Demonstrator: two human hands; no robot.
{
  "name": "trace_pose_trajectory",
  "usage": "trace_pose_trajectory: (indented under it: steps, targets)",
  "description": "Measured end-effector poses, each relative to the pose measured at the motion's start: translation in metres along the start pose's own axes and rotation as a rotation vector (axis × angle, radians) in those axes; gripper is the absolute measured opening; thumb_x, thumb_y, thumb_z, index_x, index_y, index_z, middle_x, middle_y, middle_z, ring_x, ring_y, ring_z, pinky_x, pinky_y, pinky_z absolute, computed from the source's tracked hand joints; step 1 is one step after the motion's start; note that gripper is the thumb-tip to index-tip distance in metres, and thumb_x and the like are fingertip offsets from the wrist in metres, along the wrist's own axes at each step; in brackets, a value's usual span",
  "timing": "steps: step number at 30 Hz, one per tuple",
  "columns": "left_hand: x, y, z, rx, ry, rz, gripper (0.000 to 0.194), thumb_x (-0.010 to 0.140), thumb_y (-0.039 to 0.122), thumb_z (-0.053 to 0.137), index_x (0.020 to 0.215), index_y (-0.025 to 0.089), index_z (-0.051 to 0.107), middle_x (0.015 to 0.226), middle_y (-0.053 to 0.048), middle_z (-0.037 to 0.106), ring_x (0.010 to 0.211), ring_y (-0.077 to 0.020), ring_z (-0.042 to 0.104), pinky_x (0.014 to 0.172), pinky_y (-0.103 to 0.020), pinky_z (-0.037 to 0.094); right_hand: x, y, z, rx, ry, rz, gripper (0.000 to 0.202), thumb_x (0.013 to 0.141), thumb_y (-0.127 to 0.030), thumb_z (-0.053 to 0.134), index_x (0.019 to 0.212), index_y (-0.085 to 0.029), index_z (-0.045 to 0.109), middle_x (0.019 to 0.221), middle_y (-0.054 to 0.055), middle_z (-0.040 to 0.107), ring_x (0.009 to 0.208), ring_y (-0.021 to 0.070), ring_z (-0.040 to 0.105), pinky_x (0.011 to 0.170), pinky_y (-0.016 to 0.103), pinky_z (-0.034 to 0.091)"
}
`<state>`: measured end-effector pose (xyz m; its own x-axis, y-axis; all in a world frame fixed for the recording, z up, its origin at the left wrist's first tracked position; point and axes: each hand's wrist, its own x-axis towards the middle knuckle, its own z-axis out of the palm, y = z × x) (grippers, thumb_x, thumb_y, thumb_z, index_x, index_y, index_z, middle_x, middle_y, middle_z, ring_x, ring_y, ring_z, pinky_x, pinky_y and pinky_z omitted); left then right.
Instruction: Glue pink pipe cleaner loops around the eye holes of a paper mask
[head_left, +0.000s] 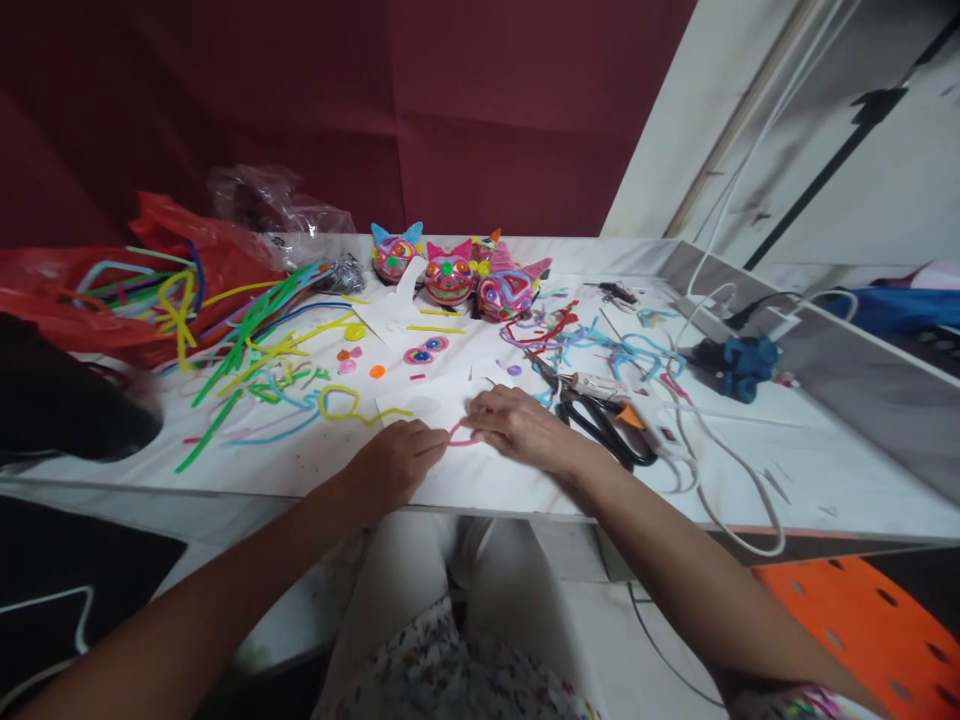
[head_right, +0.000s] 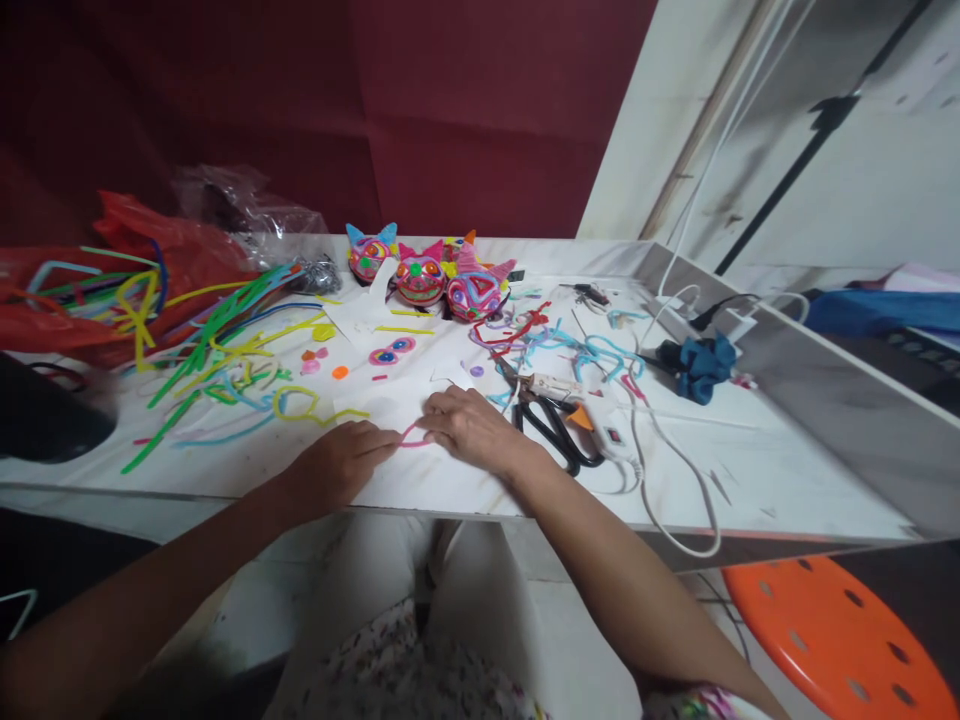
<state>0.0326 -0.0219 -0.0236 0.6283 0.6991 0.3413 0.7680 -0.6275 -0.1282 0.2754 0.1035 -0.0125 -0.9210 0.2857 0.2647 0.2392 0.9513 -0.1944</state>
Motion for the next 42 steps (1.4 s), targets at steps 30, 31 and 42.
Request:
trace_pose_trajectory:
  steps: [30, 31, 42]
  targets:
    - [-0.01, -0.019, 0.029, -0.146, 0.101, 0.005, 0.042, 0.091, 0.004, 0.045, 0.124, 0.016, 0.068, 0.124, -0.014, 0.077, 0.11, -0.0261, 0.068, 0.103, -0.044, 0.056, -0.006, 0.017, 0.001, 0.126, 0.148, 0.035, 0.028, 0.111, -0.016, 0.051, 0.12, -0.016, 0.077, 0.118, 0.015, 0.078, 0.113, 0.023, 0.07, 0.104, 0.038, 0.054]
    - [-0.01, -0.019, 0.029, -0.147, 0.114, 0.005, 0.042, 0.091, 0.004, 0.044, 0.123, 0.016, 0.068, 0.124, -0.014, 0.077, 0.109, -0.026, 0.068, 0.102, -0.043, 0.056, -0.006, 0.017, 0.001, 0.122, 0.145, 0.04, 0.027, 0.111, -0.015, 0.052, 0.118, -0.016, 0.078, 0.118, 0.015, 0.079, 0.113, 0.0228, 0.07, 0.104, 0.037, 0.054]
    - [-0.007, -0.012, 0.02, -0.136, 0.151, -0.006, 0.044, 0.09, 0.002, 0.041, 0.119, 0.017, 0.071, 0.119, -0.011, 0.079, 0.102, -0.0248, 0.07, 0.097, -0.041, 0.058, -0.002, -0.011, -0.008, -0.055, 0.029, 0.15, 0.021, 0.108, -0.019, 0.065, 0.116, -0.016, 0.084, 0.117, 0.013, 0.077, 0.11, 0.0226, 0.065, 0.098, 0.035, 0.048]
